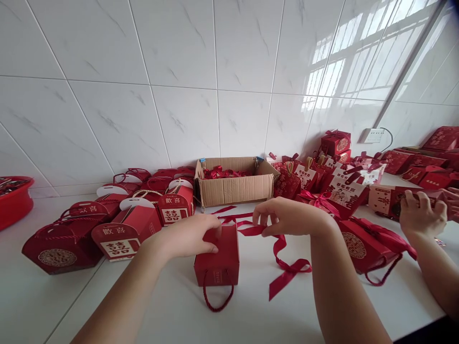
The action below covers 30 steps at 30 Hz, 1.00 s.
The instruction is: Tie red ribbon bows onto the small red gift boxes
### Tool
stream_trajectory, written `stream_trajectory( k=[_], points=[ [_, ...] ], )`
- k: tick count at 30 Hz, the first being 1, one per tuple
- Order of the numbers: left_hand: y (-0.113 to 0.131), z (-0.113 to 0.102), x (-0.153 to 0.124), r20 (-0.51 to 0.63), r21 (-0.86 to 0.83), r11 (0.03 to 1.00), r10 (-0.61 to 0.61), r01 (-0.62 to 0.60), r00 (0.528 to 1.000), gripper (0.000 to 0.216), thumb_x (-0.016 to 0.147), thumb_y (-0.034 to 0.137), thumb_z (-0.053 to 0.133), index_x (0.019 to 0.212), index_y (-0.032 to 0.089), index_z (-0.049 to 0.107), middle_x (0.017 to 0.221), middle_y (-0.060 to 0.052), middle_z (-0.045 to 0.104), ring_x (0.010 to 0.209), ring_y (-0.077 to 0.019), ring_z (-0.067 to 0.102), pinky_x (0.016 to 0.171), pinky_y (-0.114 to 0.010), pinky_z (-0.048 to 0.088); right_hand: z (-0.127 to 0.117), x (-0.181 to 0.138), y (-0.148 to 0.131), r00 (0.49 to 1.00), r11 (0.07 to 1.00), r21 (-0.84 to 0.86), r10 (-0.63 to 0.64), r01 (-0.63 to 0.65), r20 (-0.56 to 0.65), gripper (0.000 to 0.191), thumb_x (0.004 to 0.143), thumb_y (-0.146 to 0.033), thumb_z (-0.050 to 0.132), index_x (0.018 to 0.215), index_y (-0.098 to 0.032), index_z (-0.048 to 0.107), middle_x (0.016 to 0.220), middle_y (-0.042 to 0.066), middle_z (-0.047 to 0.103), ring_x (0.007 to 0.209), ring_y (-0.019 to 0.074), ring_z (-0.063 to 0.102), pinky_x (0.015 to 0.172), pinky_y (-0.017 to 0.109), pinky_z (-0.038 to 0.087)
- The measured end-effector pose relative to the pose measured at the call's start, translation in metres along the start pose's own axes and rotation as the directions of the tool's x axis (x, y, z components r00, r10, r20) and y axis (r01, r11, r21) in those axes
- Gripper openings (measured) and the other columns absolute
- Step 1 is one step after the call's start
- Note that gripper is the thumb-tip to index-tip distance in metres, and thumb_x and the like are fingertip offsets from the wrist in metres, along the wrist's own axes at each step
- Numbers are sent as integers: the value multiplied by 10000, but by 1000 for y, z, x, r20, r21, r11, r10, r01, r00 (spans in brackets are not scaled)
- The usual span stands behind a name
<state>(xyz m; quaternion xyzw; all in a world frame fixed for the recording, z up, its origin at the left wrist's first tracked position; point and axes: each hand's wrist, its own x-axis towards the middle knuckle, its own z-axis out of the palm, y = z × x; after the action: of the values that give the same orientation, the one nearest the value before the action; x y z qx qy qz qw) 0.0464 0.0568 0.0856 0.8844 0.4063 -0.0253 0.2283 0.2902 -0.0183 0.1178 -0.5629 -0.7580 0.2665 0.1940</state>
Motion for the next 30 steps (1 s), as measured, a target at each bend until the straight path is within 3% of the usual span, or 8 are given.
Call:
stream_trajectory(
  k=[5,15,23,30],
  points=[
    [1,0,0,8,13,1000,8,-8,1000,160,705,342,609,826,237,597,989,-16,620,836,-201,595,595,-261,407,2,1,4,998,999,-48,-13,10,-65,90,654,-287,724,705,-342,676,750,-31,700,646,127,654,538,171,512],
    [4,0,-1,4,22,1000,-2,2,1000,165,706,352,605,813,228,588,974,-18,619,813,-197,594,570,-259,398,2,1,-2,1000,999,-45,7,-7,-4,23,688,-304,686,697,-320,673,741,-21,699,667,134,645,538,173,495],
    [3,0,-1,4,48,999,-6,6,1000,166,708,365,607,810,236,582,976,-11,613,816,-198,590,582,-266,408,4,1,-6,999,999,39,20,-19,-43,52,649,-289,703,637,-319,662,700,-26,694,660,138,643,554,183,495],
    [5,1,-2,-3,58,998,16,-16,1000,158,716,352,601,827,241,580,974,-10,618,822,-201,588,582,-267,400,1,1,-7,997,995,-58,-78,79,17,33,709,-270,665,688,-296,665,743,-17,692,684,142,639,593,217,497]
  ],
)
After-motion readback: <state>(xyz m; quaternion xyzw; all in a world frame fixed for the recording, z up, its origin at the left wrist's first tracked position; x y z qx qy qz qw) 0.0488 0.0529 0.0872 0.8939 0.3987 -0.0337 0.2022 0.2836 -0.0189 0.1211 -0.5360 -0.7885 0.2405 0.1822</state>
